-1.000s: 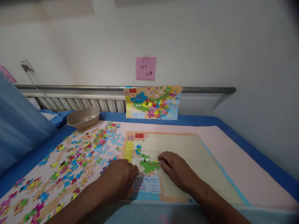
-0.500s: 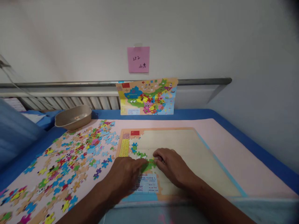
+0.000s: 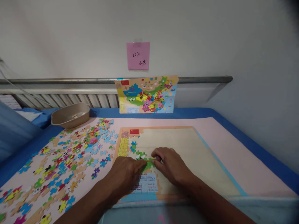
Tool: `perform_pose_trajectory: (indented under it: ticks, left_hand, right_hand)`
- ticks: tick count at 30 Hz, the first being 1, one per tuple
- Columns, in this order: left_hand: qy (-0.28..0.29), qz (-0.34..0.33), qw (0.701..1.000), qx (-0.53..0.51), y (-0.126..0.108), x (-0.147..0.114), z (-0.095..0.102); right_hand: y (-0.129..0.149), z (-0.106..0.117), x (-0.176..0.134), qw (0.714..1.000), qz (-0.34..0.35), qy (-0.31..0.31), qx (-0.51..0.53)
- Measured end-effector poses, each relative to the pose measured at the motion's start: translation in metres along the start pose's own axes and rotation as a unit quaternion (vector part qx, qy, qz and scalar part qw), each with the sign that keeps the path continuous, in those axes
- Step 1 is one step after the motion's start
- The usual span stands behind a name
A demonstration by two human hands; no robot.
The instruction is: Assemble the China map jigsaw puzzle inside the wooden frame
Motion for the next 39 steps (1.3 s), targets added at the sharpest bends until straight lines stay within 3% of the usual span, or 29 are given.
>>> perform_pose_trajectory:
  ticks: [20, 23, 26, 29, 31, 34, 37, 39]
  left_hand:
    - [-0.017, -0.002, 1.0, 0.021, 0.0, 0.002, -0.003]
    - [-0.063, 0.019, 0.998, -0.025, 0.006, -0.001, 0.0]
    - [-0.163, 0.07, 0.976, -0.127, 0.019, -0.006, 0.01]
    - [-0.234, 0.13, 0.925, -0.271, 0.035, -0.013, 0.019]
    - [-0.267, 0.168, 0.87, -0.378, 0.047, -0.018, 0.026]
    - [-0.318, 0.174, 0.755, -0.547, 0.067, -0.028, 0.04]
    - [-0.341, 0.106, 0.625, -0.694, 0.084, -0.035, 0.063]
    - [-0.35, 0.07, 0.564, -0.745, 0.094, -0.038, 0.082]
  right_hand:
    - [-0.001, -0.006, 0.001, 1.0, -0.009, -0.019, 0.004]
    - [-0.002, -0.004, 0.0, 0.999, -0.011, -0.035, 0.026]
    - [-0.003, -0.001, 0.0, 0.998, -0.013, -0.048, 0.049]
    - [-0.004, 0.0, 0.0, 0.996, -0.011, -0.058, 0.066]
    - [-0.005, 0.0, 0.0, 0.995, -0.009, -0.066, 0.079]
    - [-0.008, 0.001, 0.0, 0.992, -0.01, -0.079, 0.1]
    - [-0.01, 0.003, -0.001, 0.988, -0.012, -0.094, 0.12]
    - [-0.01, 0.005, -0.001, 0.986, -0.013, -0.101, 0.128]
Point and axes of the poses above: each hand's wrist, its own x-axis towards the middle knuckle, its own z-axis out of the back of the hand, y = z × x, the point moved 4 cm from there along x, towards the middle knuckle, and after that the axes turned 3 degrees about x, right-handed, at the moved point
